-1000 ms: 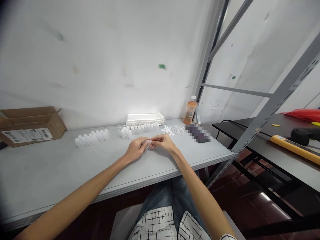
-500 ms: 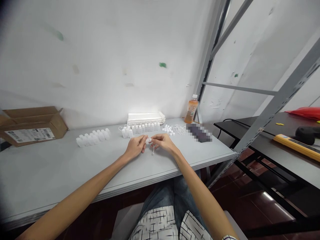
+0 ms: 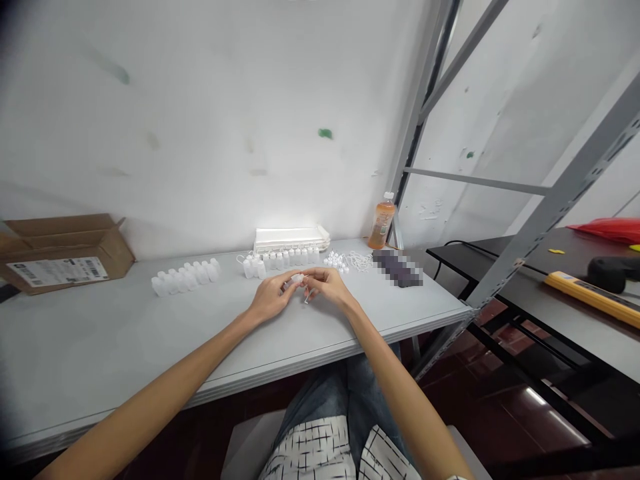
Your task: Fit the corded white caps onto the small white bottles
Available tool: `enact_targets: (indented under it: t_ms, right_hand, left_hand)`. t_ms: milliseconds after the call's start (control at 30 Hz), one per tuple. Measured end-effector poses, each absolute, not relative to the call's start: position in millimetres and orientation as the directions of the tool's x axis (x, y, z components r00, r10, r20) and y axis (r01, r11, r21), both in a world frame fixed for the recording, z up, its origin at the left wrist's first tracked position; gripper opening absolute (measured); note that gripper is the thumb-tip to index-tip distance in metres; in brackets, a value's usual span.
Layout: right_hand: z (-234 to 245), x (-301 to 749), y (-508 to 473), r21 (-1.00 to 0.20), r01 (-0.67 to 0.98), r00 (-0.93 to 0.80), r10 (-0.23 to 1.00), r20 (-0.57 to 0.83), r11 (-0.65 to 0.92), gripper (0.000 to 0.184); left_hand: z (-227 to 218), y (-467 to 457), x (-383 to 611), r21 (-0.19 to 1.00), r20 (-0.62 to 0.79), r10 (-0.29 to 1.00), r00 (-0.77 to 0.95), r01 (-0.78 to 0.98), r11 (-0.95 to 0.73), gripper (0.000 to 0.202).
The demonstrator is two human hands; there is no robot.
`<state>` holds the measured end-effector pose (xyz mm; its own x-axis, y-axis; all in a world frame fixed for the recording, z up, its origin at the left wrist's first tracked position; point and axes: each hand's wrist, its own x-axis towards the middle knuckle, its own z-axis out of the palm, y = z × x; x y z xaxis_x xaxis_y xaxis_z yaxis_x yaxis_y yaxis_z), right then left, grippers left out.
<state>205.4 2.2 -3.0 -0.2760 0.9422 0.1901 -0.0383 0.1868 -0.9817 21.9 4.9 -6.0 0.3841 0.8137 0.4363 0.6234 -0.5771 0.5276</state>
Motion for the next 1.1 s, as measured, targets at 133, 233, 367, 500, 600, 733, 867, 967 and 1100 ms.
enact_targets:
  t_ms: [133,233,367,500,600,733,867,967,1100]
  right_hand:
    - [-3.5,207.9,5.5,-0.980,0.002,-0.197,0.961,0.195,0.199,0.040]
    - [-6.1,220.6,13.7,-0.961,0.062,0.036,0.962,0.272,0.269,0.037]
    - [-12.6,250.6,25.0,-0.866,0.417,0.303,0.856,0.419,0.276,0.029]
    - [-19.6,270.7,28.7,-0.606,0.788,0.298,0.793,0.531,0.110,0.022]
    - [-23.7,271.2,29.3,-0.464,0.882,0.199,0.831,0.519,0.079,0.026]
    - [-25.8,267.2,30.0,-0.384,0.921,0.133,0.868,0.479,0.071,0.023]
    - [-23.5,267.1,28.6,-0.440,0.896,0.148,0.889,0.434,0.066,0.017]
    - [-21.0,262.2,28.2,-0.455,0.890,0.164,0.915,0.370,0.025,0.013]
    - [-21.3,249.5,29.6,-0.338,0.941,0.120,0.934,0.337,0.001,0.010]
  left_hand:
    - [-8.2,7.8,22.4,0.657,0.393,0.850,0.351,0.539,-0.527,0.036]
    - [-10.1,12.2,21.1,0.768,0.376,0.875,0.305,0.427,-0.478,0.035]
    - [-8.2,16.6,17.2,0.841,0.321,0.907,0.274,0.357,-0.406,0.028]
    - [-2.6,13.7,16.4,0.843,0.289,0.924,0.250,0.392,-0.369,0.029]
    - [1.5,8.7,18.1,0.821,0.298,0.919,0.258,0.421,-0.384,0.032]
    - [2.4,6.8,18.9,0.805,0.293,0.915,0.276,0.446,-0.392,0.028]
    - [-3.3,11.4,18.3,0.816,0.307,0.904,0.297,0.407,-0.411,0.024]
    - [-9.2,15.6,20.2,0.846,0.269,0.904,0.332,0.367,-0.387,0.032]
    - [-12.9,18.3,23.7,0.866,0.202,0.901,0.384,0.359,-0.347,0.046]
